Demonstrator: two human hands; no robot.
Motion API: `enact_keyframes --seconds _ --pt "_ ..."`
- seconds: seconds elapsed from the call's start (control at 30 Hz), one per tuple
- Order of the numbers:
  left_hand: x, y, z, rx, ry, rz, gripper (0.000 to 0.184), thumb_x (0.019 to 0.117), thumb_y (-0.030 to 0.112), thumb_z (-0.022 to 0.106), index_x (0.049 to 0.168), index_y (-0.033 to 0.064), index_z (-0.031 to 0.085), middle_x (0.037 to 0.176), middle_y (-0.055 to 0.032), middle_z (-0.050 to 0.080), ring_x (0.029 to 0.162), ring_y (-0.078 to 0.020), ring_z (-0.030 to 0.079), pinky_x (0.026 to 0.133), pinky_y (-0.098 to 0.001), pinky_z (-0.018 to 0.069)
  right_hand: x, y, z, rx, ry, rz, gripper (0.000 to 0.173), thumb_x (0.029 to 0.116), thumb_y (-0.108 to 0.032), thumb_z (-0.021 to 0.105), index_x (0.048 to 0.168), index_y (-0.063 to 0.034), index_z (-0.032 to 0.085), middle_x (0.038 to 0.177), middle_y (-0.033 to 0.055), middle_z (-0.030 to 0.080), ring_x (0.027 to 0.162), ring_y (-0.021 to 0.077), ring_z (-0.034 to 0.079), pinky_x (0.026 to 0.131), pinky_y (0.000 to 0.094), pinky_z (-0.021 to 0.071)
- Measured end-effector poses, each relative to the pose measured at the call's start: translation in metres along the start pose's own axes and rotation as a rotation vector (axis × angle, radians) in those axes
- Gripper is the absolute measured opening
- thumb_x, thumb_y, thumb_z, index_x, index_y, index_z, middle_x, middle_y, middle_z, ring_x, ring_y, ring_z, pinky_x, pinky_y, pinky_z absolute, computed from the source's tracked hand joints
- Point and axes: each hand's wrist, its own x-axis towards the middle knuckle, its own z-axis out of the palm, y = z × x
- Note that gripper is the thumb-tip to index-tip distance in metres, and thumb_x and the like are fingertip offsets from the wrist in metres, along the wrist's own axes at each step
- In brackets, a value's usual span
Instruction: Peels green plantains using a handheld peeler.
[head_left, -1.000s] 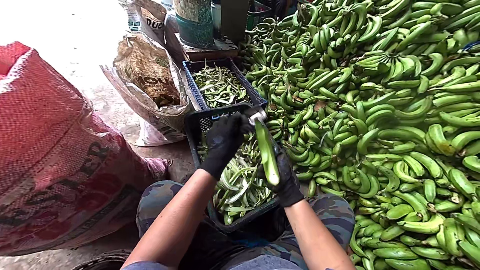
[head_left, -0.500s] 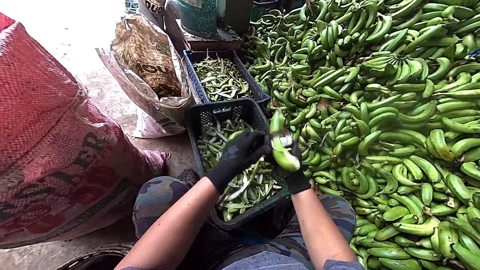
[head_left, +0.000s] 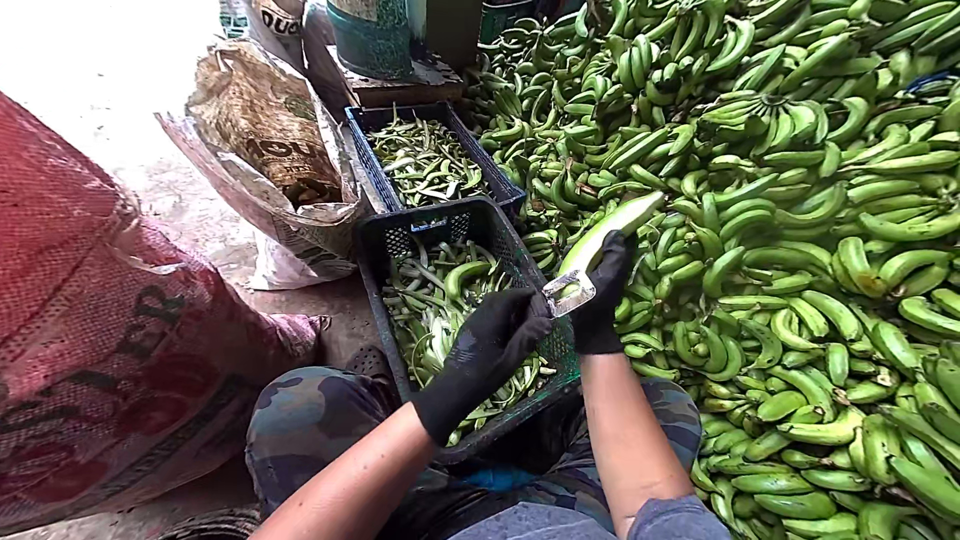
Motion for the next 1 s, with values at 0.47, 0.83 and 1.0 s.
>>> enact_keyframes --seconds 0.47,0.83,1.0 --pt "0.05 -0.039 -0.061 0.157 0.183 -0.306 0.047 0.1068 0.048 0.046 0.134 0.0131 0.061 0.116 -0.0137 0.066 0.107 -0.027 0.065 0.092 -0.0526 0.0522 -0.026 0.026 -0.013 0.277 -0.904 0.502 0.067 0.0959 -0.05 0.059 0.152 -0.0181 0.039 0.109 0.0062 0.069 0.087 0.0147 0.069 0.076 0.0342 0.0607" --pt "0.015 -0.006 0.012 0.178 0.204 0.041 0.053 0.1009 0.051 0.057 0.138 0.0141 0.061 0.106 -0.0079 0.063 0.092 -0.0198 0.063 0.078 -0.0407 0.0562 0.022 -0.023 0.032 0.564 0.203 0.286 0.036 0.1092 -0.036 0.04 0.137 -0.0135 0.044 0.113 0.0076 0.059 0.101 0.0176 0.063 0.086 0.0416 0.0558" --pt "0.025 -0.015 -0.004 0.133 0.152 0.03 0.053 0.1046 0.048 0.051 0.14 0.0098 0.059 0.118 -0.0126 0.066 0.106 -0.0208 0.065 0.092 -0.0416 0.0554 -0.002 -0.013 0.016 0.497 -0.165 0.252 0.041 0.1087 -0.049 0.033 0.127 -0.0199 0.055 0.108 -0.0003 0.066 0.098 0.0108 0.066 0.084 0.0367 0.0584"
